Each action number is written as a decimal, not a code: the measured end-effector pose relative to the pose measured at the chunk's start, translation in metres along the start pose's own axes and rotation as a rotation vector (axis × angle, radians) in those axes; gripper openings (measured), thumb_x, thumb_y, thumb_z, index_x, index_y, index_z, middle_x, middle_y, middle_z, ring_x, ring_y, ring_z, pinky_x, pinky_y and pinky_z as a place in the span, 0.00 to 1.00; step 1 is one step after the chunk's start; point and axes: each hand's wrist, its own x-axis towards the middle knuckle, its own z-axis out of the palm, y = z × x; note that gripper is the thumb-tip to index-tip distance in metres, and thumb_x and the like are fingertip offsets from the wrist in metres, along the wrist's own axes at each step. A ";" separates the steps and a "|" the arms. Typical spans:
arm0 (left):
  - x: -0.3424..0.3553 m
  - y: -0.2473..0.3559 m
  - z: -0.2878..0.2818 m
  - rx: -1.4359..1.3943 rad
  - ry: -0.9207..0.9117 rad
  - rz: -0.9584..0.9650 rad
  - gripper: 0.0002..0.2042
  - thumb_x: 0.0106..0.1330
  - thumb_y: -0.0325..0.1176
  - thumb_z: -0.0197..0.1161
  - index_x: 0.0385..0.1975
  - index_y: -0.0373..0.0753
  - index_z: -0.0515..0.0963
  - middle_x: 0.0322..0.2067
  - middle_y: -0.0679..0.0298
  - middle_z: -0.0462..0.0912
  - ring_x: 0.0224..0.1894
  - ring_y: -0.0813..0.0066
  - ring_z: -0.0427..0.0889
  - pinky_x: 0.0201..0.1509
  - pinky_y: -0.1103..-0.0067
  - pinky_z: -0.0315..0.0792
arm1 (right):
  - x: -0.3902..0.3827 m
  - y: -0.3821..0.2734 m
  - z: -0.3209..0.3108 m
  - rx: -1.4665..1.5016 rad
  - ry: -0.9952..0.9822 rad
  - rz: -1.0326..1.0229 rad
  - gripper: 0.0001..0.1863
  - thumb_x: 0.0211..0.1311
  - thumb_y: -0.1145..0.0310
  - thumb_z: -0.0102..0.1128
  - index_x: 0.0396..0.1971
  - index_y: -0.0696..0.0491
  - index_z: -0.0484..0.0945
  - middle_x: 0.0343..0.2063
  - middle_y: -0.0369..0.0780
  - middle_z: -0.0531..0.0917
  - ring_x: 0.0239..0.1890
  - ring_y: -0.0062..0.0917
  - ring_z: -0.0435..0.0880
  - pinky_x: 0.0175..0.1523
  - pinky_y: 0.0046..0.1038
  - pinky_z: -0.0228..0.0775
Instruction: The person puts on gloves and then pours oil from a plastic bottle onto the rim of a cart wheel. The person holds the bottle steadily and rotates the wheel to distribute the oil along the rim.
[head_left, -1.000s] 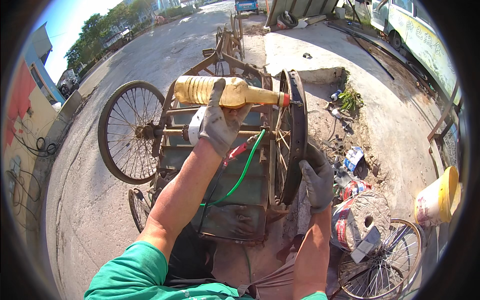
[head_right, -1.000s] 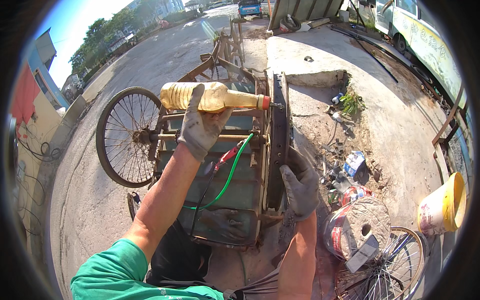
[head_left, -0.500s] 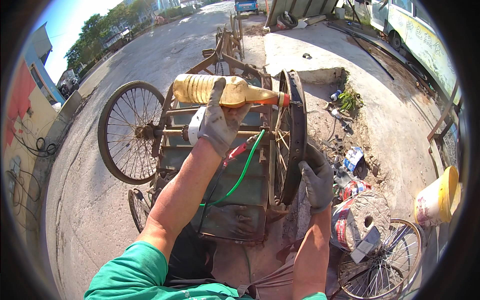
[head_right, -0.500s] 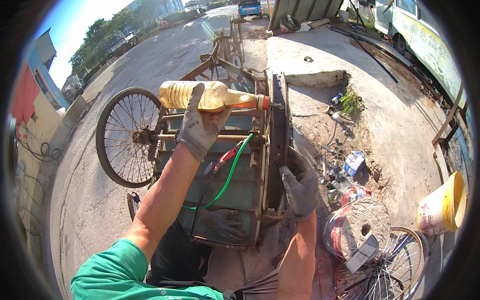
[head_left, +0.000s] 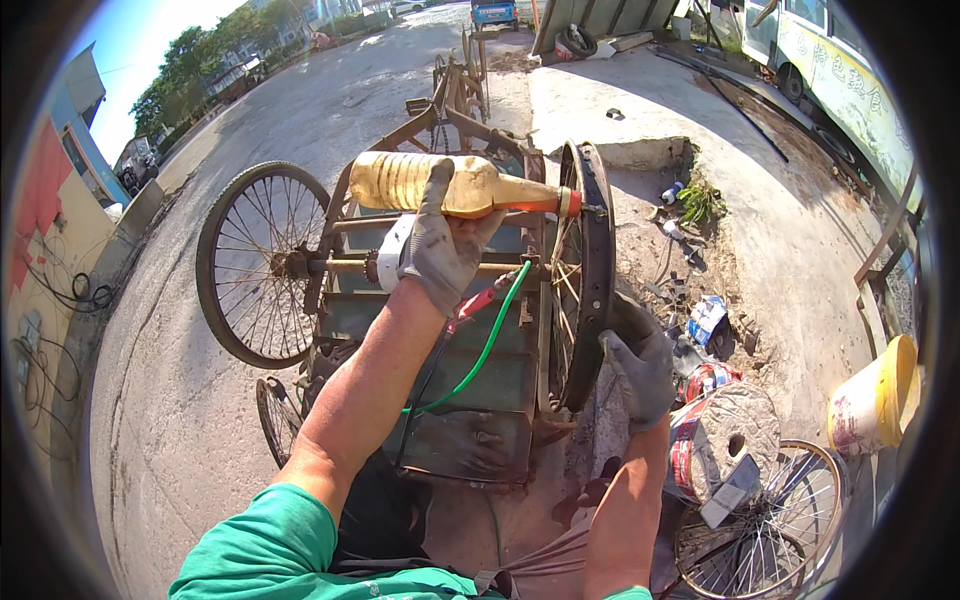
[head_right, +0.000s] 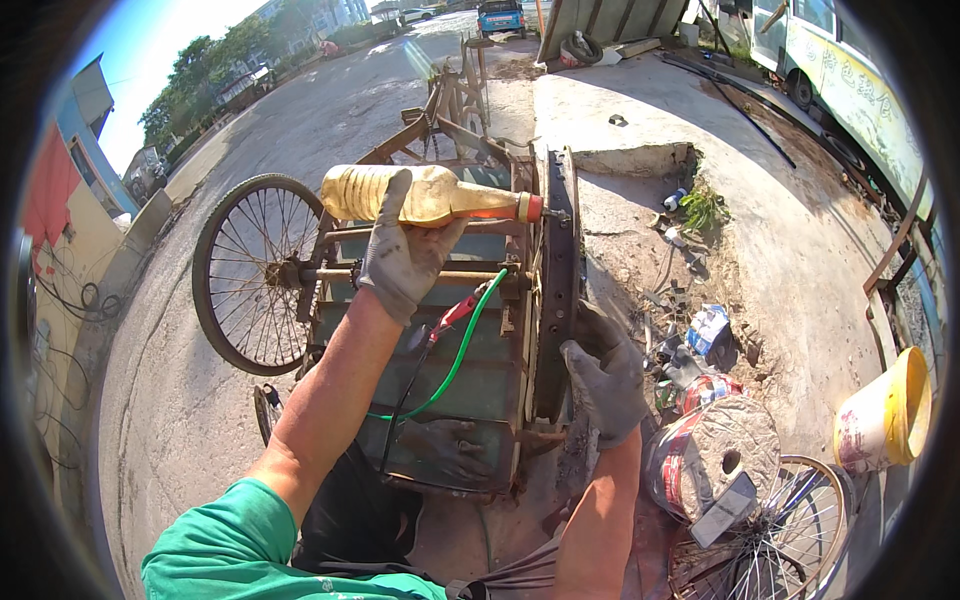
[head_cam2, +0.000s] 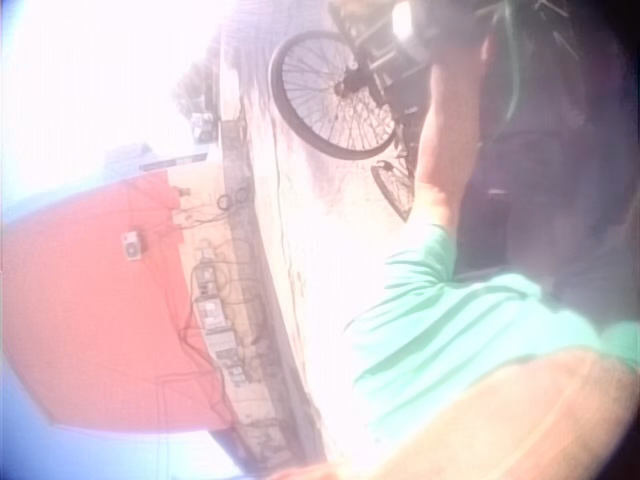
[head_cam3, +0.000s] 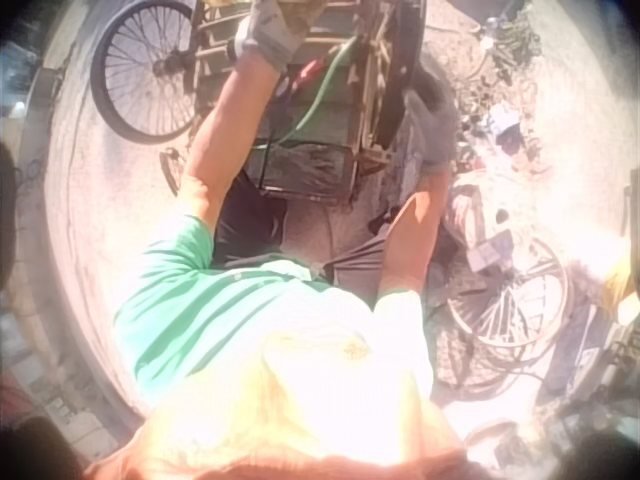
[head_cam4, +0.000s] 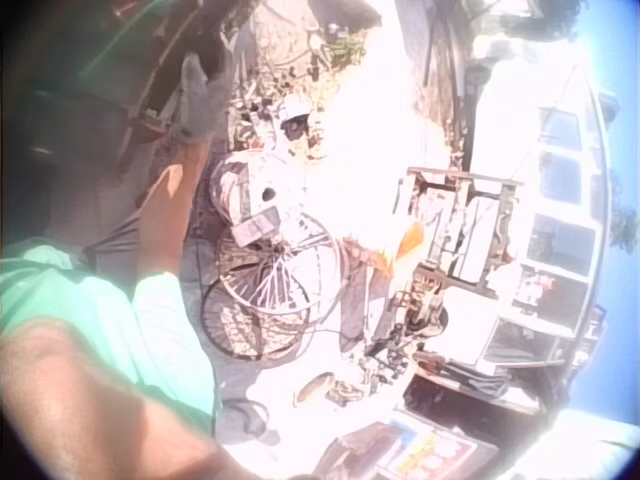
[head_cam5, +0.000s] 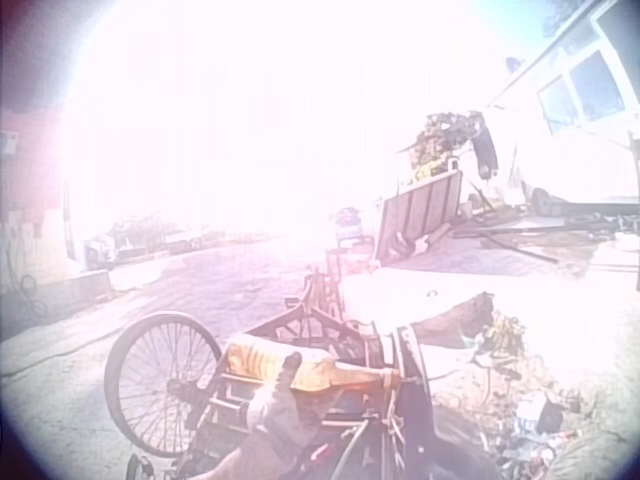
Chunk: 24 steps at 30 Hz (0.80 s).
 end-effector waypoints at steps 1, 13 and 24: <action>0.000 -0.001 0.002 -0.005 -0.008 -0.003 0.23 0.70 0.44 0.77 0.57 0.38 0.81 0.55 0.59 0.87 0.60 0.58 0.86 0.65 0.57 0.86 | -0.006 0.011 -0.014 -0.437 0.026 -0.264 0.27 0.70 0.74 0.70 0.67 0.62 0.78 0.54 0.41 0.88 0.53 0.23 0.87 0.61 0.27 0.78; -0.004 -0.002 -0.007 -0.024 -0.054 -0.043 0.25 0.71 0.46 0.76 0.60 0.38 0.80 0.57 0.58 0.86 0.61 0.57 0.85 0.66 0.59 0.85 | -0.018 0.011 -0.026 -0.470 -0.044 0.103 0.14 0.66 0.68 0.77 0.48 0.57 0.89 0.41 0.38 0.91 0.42 0.22 0.89 0.50 0.27 0.80; -0.008 0.001 -0.006 -0.003 -0.049 -0.031 0.24 0.71 0.45 0.76 0.60 0.39 0.79 0.57 0.59 0.86 0.61 0.57 0.85 0.66 0.61 0.85 | -0.010 0.003 -0.006 -0.265 0.040 0.101 0.13 0.70 0.69 0.73 0.51 0.56 0.90 0.45 0.41 0.92 0.43 0.23 0.89 0.51 0.26 0.80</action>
